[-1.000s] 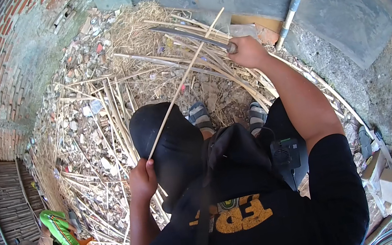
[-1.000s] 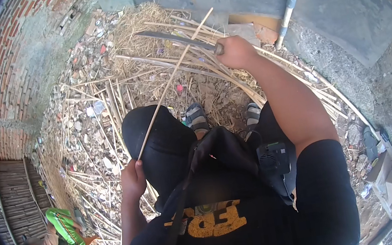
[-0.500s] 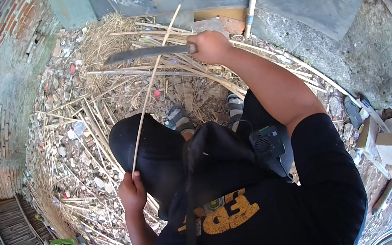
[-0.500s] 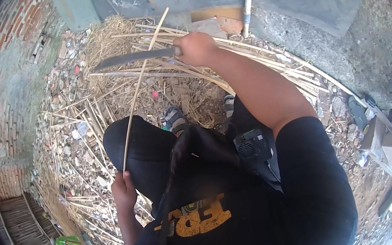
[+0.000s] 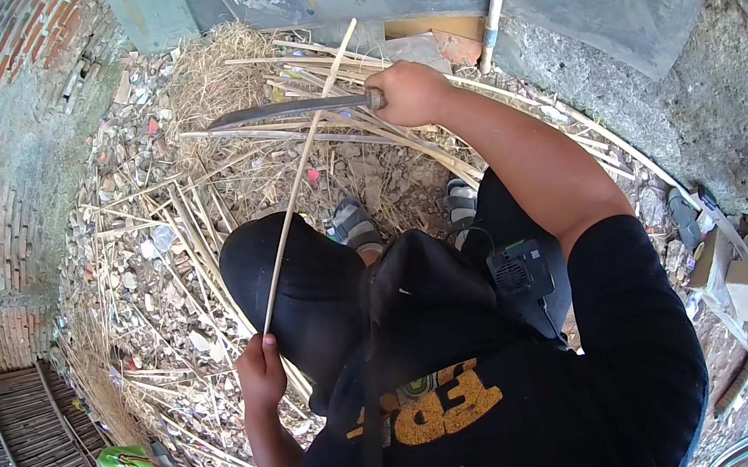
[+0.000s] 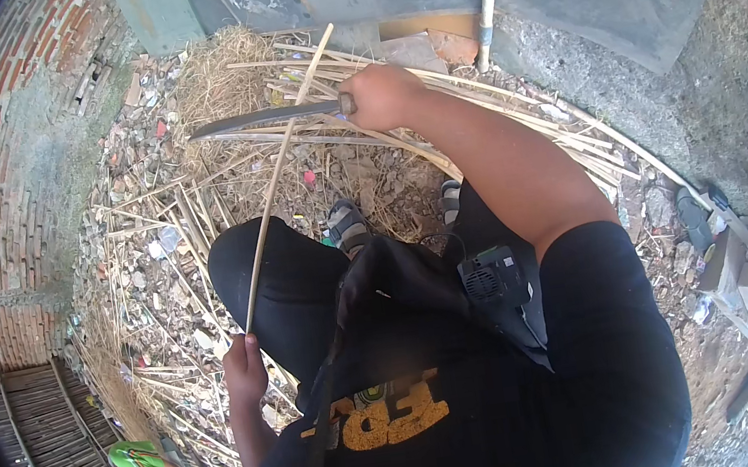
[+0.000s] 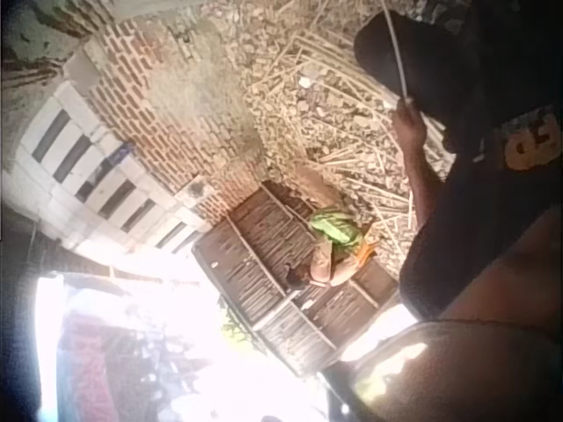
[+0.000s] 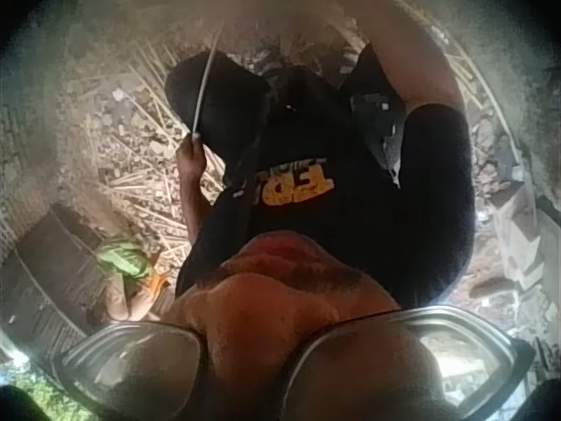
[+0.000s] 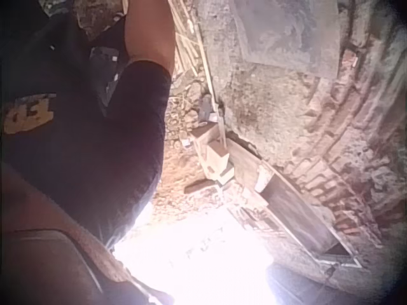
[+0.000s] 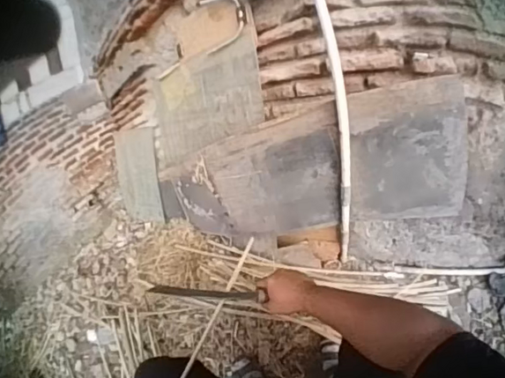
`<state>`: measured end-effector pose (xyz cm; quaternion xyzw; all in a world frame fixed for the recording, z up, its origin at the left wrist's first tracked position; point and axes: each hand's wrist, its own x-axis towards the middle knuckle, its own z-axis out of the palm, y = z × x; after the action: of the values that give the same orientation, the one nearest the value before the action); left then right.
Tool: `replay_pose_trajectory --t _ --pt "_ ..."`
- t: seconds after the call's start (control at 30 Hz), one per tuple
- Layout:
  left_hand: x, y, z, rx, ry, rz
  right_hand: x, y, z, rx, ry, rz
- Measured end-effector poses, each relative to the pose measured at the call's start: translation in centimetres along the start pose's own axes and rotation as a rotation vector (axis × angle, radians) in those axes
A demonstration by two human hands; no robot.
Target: The person uses a knife to shave thin strips of wood from a bamboo stick by pulling the blade along its length. They hold the bamboo stick by hand and rest it against other bamboo pieces while repeating the shaving action.
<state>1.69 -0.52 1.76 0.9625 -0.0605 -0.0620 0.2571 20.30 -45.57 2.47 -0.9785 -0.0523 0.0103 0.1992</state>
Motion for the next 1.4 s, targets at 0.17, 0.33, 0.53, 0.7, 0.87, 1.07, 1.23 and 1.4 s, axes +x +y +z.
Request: replay_pose_trajectory --t 0.17,0.33,0.53,0.7,0.87,1.07,1.23,1.4 --pt "-0.3 -1.5 1.7 0.126 0.079 0.014 -0.6 -1.0 -1.2 -0.017 -0.053 -0.016" --pt "-0.3 -1.2 1.2 0.13 0.075 0.012 1.1 3.2 -0.9 -0.046 0.062 0.153" --pt "-0.2 -0.7 0.8 0.055 0.054 0.012 -0.5 -0.7 0.3 0.023 0.014 -0.043" --pt "0.9 -1.4 0.4 -0.008 -0.021 -0.009 1.4 3.1 -0.1 0.121 0.063 0.086" --pt "0.3 -0.8 -0.3 0.014 -0.037 -0.032 1.6 2.7 0.8 0.088 0.053 0.019" --pt "0.0 -0.9 1.2 0.118 0.066 0.029 0.9 1.6 -0.7 0.078 -0.094 -0.036" --pt "0.4 -0.4 -0.2 0.084 0.007 0.026 1.9 4.1 -0.1 0.036 0.012 0.051" --pt "0.4 -0.5 -0.5 0.064 -0.027 0.014 -0.8 -1.2 -0.1 0.028 -0.087 -0.087"
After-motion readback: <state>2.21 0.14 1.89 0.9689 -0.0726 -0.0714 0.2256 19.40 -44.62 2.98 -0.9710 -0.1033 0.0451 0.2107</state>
